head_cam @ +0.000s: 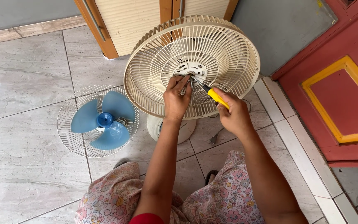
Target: The person removes the front grill of a standing fan, detaches the fan blade from the motor shaft, and then uses a screwdriver to loosen the central nut on the rear grill. The fan blade and front grill are placed on the floor.
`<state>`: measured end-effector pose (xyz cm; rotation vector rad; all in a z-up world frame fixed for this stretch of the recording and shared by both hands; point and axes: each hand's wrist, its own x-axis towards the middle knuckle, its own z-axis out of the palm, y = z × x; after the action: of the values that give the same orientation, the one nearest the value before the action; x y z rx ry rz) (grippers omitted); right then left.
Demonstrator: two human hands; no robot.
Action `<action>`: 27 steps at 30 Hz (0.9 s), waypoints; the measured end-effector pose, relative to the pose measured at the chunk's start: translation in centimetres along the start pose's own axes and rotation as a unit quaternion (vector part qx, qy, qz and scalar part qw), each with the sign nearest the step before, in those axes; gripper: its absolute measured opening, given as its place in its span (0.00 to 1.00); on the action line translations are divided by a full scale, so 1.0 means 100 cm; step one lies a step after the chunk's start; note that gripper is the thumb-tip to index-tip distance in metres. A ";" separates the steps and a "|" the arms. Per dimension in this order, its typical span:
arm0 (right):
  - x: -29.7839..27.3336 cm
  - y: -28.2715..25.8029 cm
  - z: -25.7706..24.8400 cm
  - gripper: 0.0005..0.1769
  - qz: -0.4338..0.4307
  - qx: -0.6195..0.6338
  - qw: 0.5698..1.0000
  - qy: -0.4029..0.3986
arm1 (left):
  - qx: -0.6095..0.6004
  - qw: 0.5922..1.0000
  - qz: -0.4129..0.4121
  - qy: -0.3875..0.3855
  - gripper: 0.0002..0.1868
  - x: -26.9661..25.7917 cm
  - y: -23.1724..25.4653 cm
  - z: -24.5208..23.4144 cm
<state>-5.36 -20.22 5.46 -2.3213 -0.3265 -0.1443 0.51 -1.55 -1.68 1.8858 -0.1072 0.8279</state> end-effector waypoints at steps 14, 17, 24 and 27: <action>0.003 -0.009 -0.009 0.32 0.007 -0.049 0.999 -0.003 | 0.030 0.999 -0.005 -0.011 0.07 0.011 -0.003 0.003; 0.004 -0.007 -0.008 0.32 0.014 -0.046 0.999 -0.006 | 0.007 1.000 -0.010 -0.006 0.05 0.011 -0.003 -0.001; 0.004 -0.006 -0.010 0.31 -0.012 -0.039 0.999 0.005 | -0.013 1.000 -0.005 -0.013 0.05 0.014 -0.010 0.000; 0.004 -0.006 -0.011 0.32 0.007 -0.047 0.999 -0.006 | -0.014 1.000 -0.004 -0.014 0.05 0.010 -0.013 0.001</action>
<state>-5.20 -20.50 6.71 -2.4180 -0.3156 -0.1429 1.86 -0.78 -2.17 1.8712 -0.1281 0.7902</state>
